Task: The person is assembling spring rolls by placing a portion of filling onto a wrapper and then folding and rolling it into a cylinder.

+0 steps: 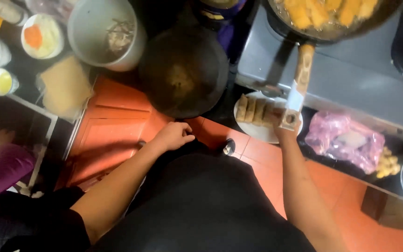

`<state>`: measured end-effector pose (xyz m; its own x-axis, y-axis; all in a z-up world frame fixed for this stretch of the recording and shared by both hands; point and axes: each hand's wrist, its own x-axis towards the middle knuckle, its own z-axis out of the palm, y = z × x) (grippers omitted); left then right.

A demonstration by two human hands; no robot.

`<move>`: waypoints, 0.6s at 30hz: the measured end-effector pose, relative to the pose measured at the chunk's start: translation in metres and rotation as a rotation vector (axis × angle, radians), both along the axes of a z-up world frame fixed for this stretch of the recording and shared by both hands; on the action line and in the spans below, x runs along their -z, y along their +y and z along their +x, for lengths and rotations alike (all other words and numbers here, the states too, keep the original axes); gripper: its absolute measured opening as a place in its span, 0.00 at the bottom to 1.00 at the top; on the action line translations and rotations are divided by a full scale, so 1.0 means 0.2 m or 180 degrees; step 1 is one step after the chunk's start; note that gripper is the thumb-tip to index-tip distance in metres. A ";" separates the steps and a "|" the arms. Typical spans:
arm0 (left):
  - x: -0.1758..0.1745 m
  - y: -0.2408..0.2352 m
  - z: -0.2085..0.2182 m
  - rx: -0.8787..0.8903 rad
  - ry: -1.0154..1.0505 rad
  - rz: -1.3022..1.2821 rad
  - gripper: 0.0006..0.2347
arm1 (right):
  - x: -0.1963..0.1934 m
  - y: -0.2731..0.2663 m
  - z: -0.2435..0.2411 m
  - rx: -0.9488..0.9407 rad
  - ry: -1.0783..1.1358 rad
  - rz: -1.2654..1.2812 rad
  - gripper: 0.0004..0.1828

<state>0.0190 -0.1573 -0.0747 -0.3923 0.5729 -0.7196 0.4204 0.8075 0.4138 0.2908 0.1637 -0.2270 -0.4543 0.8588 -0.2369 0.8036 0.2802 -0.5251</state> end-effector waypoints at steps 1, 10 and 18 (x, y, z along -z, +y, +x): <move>0.00 0.00 0.00 0.0018 -0.0018 -0.0023 0.19 | 0.07 0.02 0.02 -0.0156 -0.0455 -0.0007 0.26; 0.14 -0.14 -0.12 0.0226 0.0158 -0.0010 0.17 | 0.34 0.00 -0.02 0.0463 -0.0401 -0.1405 0.51; -0.02 -0.46 -0.74 -0.0788 0.0590 0.0402 0.16 | 0.94 0.23 0.09 -0.0951 -0.0452 0.1091 0.27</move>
<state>-0.1299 -0.2491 -0.0716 -0.6483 0.5240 -0.5524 0.2953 0.8418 0.4519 0.3096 0.2101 -0.4148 -0.6770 0.7349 -0.0404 0.7185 0.6480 -0.2528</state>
